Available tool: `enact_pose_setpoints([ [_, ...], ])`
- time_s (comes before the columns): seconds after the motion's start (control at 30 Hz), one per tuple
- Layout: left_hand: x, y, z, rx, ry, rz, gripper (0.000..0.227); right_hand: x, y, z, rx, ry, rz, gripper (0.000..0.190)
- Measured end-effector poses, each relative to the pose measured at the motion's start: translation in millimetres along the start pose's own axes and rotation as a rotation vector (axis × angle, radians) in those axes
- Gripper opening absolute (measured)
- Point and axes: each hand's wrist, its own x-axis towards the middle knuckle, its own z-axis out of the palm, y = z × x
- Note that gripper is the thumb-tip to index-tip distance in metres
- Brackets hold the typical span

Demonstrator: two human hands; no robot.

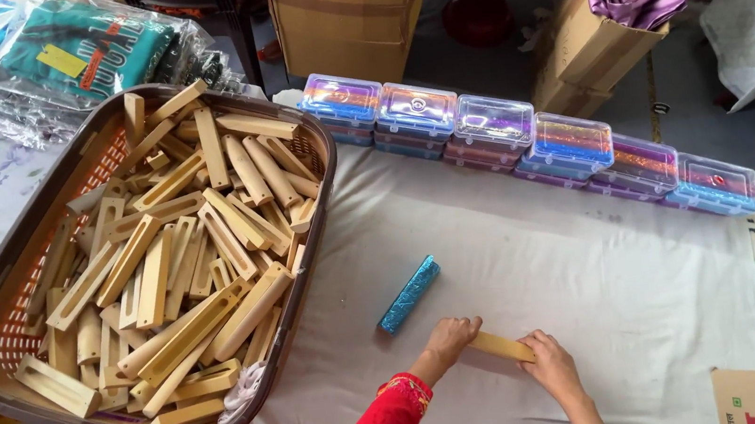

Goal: Wrapping small wooden incense holders in blue decorative film on a workspace table.

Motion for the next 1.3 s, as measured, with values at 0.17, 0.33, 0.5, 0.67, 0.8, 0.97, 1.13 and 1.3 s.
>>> enact_pose_setpoints([
  [0.17, -1.4, -1.8, -6.3, -0.028, -0.017, 0.013, 0.056, -5.7, 5.3, 2.6, 0.024, 0.069, -0.033, 0.044],
  [0.33, -6.4, -5.9, -5.5, -0.045, 0.050, 0.020, 0.044, -5.7, 7.0, 4.3, 0.041, 0.086, -0.007, 0.044],
  [0.5, -12.7, -7.0, -1.3, -0.087, 0.073, -0.046, 0.035, -8.2, 10.5, 9.3, 0.108, 0.121, 0.006, 0.044],
  [0.67, -15.5, -3.8, -4.1, -0.147, 0.159, -0.103, 0.036, -16.5, 11.7, 5.1, 0.203, 0.152, 0.013, 0.067],
  [0.8, -23.8, 1.5, -7.1, -0.165, 0.201, -0.198, 0.050, -24.7, 16.4, 17.1, 0.149, 0.208, 0.041, 0.054],
  [0.97, -22.5, 8.4, -7.4, -0.137, 0.187, -0.243, 0.065, -24.1, 17.7, 24.3, 0.165, 0.265, 0.038, 0.045],
  [1.13, -19.0, 14.2, -7.9, -0.028, 0.078, -0.276, 0.078, -22.8, 15.9, 12.7, 0.189, 0.252, 0.009, 0.035],
  [1.3, -4.6, -7.1, 38.4, -0.023, 0.147, -0.239, 0.028, -13.1, 23.8, 15.0, 0.163, 0.197, -0.031, 0.035],
])
